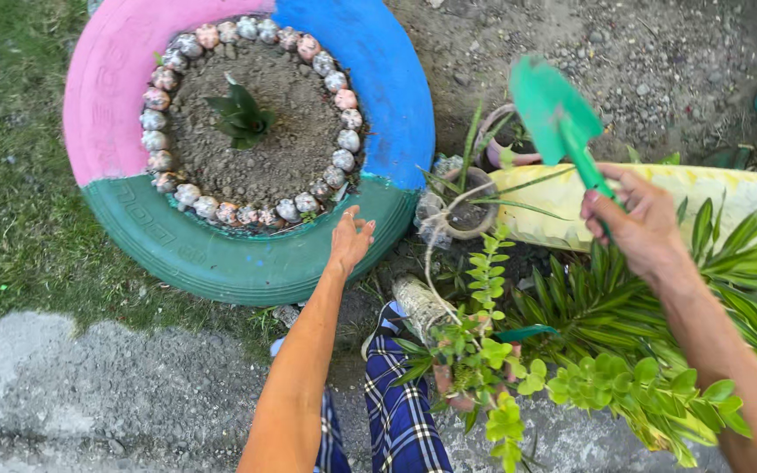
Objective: The person uses a trowel to dig around potted plants and garden beds, loosening the soil and removing debris by hand.
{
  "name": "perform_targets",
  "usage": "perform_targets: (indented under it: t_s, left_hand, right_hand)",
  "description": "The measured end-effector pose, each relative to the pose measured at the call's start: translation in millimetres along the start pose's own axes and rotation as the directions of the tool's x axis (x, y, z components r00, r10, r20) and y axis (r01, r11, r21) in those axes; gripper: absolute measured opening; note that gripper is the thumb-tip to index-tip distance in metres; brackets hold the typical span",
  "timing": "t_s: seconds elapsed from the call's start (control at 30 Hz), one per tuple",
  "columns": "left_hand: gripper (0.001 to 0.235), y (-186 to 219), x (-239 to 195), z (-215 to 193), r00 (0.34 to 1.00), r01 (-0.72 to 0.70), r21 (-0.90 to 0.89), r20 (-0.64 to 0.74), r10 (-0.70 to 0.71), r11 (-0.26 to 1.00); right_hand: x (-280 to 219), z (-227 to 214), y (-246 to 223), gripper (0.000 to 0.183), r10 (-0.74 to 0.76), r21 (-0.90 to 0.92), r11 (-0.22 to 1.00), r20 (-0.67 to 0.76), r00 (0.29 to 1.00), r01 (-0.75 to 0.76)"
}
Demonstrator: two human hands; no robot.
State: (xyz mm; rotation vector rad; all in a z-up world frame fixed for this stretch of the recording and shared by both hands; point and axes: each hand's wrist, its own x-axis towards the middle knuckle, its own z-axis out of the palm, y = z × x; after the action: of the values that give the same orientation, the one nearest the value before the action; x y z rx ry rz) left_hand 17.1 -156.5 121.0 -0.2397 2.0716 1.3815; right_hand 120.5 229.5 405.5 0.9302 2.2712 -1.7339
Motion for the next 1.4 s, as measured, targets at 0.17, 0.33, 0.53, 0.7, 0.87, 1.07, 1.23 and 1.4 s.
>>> perform_targets:
  t_s: [0.17,0.33,0.53,0.7,0.87,1.07,1.23,1.4]
  left_hand:
    - [0.058,-82,29,-59,0.982,-0.115,0.288,-0.112,0.152,0.951]
    - [0.052,-143,52,-158,0.955,-0.036,0.386,-0.257,0.145,0.922]
    - [0.068,-174,76,-284,0.922,-0.202,0.392,-0.232,0.309,0.898]
    - [0.073,-169,87,-378,0.964,-0.100,0.464,-0.174,0.201,0.880]
    - [0.081,-180,126,-397,0.985,-0.029,0.466,-0.138,0.105,0.884]
    - [0.086,-217,220,-366,0.944,-0.248,0.460,-0.083,0.319,0.853]
    - [0.090,-253,287,-339,0.897,-0.355,0.448,-0.084,0.434,0.820]
    - [0.093,-277,327,-318,0.886,-0.402,0.409,-0.052,0.460,0.819]
  right_hand:
    - [0,68,-138,0.050,-0.310,-0.528,0.772,0.172,0.935,0.353]
    - [17,197,-205,0.043,-0.274,-0.530,0.722,0.372,0.887,0.445]
    - [62,381,-119,0.032,0.114,-0.493,0.870,0.262,0.958,0.031]
    - [45,492,11,0.044,0.418,0.036,0.900,0.216,0.883,-0.435]
    - [42,567,94,0.047,0.496,0.360,0.760,0.218,0.841,-0.541]
    - [110,598,156,0.047,0.373,0.289,0.872,0.133,0.918,-0.396]
    - [223,630,230,0.036,0.276,0.271,0.925,-0.001,0.961,-0.265]
    - [246,606,265,0.035,-0.814,-0.529,0.472,0.045,0.579,0.705]
